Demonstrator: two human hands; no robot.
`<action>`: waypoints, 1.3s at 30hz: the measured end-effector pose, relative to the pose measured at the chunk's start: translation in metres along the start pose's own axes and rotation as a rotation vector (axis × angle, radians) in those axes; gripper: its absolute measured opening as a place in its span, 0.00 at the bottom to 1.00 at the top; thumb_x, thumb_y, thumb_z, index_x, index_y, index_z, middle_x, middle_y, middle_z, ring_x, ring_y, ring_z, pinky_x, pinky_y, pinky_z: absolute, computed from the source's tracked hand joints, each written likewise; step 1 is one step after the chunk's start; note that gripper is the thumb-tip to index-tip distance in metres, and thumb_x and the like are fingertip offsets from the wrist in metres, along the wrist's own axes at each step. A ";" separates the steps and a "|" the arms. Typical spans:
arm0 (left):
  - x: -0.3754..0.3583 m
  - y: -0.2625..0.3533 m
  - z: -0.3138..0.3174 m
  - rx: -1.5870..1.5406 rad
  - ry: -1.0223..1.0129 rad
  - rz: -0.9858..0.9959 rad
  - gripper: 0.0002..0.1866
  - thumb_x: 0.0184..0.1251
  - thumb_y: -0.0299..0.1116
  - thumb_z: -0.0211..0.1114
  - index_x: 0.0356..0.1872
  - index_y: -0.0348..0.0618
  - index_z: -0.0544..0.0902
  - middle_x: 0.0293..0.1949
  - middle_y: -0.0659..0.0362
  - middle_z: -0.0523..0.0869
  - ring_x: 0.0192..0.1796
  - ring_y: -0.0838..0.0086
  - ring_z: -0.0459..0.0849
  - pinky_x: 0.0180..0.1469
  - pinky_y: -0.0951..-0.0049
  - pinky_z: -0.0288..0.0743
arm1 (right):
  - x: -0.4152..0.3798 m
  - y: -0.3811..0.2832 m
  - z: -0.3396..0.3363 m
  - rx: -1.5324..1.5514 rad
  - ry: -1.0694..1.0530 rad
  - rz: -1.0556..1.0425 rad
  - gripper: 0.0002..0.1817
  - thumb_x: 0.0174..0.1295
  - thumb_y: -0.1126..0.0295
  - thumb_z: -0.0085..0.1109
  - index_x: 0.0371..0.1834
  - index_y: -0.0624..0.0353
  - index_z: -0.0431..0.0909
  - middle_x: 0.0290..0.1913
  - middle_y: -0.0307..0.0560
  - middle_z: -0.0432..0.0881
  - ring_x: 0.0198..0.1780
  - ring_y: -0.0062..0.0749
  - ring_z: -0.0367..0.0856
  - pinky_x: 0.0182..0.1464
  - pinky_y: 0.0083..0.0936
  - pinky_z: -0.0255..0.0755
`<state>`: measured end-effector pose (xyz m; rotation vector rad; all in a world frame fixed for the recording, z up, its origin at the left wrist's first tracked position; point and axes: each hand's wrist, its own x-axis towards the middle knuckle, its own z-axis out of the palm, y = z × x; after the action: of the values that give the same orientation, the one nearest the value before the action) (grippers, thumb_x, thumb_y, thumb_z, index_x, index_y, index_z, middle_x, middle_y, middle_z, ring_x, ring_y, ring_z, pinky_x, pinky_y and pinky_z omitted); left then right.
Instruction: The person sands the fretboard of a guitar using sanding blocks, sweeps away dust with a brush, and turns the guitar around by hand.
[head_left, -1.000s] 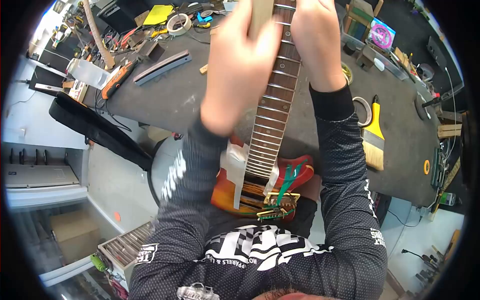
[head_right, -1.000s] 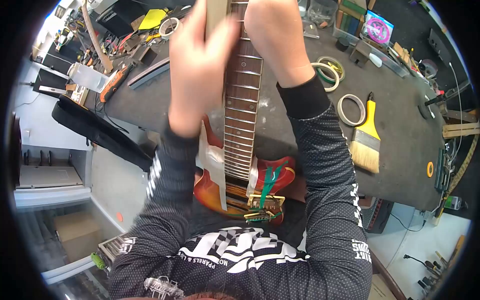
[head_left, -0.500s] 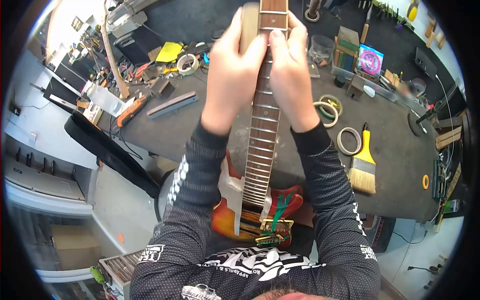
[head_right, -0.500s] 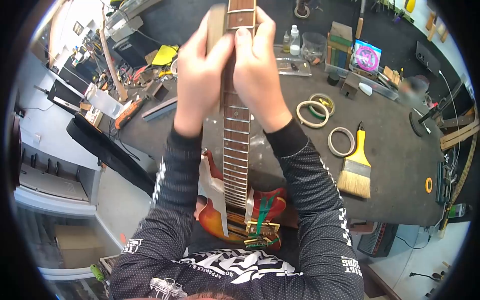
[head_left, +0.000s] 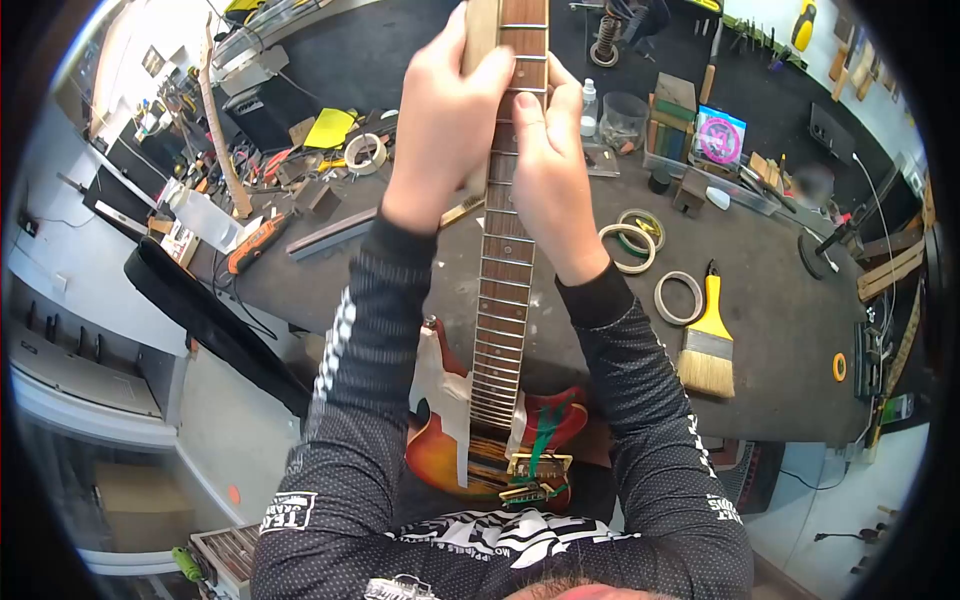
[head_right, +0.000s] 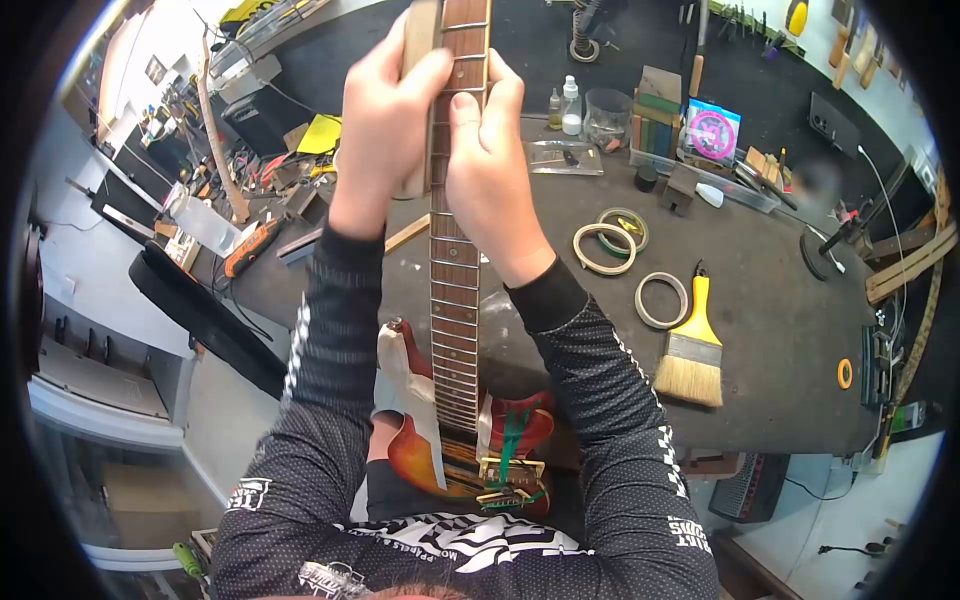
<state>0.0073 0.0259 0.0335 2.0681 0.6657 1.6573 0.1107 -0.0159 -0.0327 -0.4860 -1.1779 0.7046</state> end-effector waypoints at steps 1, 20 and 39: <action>0.015 -0.008 -0.002 0.017 -0.028 -0.015 0.18 0.77 0.30 0.64 0.63 0.32 0.85 0.39 0.49 0.95 0.39 0.70 0.91 0.47 0.62 0.86 | 0.000 0.000 -0.001 -0.001 -0.001 -0.005 0.28 0.94 0.69 0.46 0.91 0.62 0.59 0.78 0.51 0.77 0.77 0.31 0.76 0.81 0.30 0.69; 0.015 -0.015 0.002 -0.042 0.018 -0.012 0.24 0.79 0.30 0.66 0.71 0.30 0.84 0.50 0.51 0.96 0.49 0.72 0.92 0.57 0.65 0.87 | 0.002 -0.002 -0.001 -0.031 -0.014 -0.017 0.28 0.95 0.69 0.43 0.92 0.63 0.56 0.82 0.54 0.73 0.80 0.33 0.74 0.84 0.32 0.68; -0.020 -0.009 -0.044 -0.002 0.080 -0.096 0.27 0.82 0.29 0.66 0.78 0.31 0.80 0.58 0.49 0.95 0.55 0.71 0.93 0.62 0.67 0.87 | -0.002 0.023 0.040 -0.026 -0.097 0.004 0.30 0.96 0.67 0.40 0.94 0.63 0.52 0.85 0.56 0.70 0.84 0.38 0.72 0.86 0.37 0.65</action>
<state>-0.0406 0.0224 0.0217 1.9451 0.7762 1.6921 0.0671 -0.0023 -0.0371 -0.4797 -1.2789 0.7239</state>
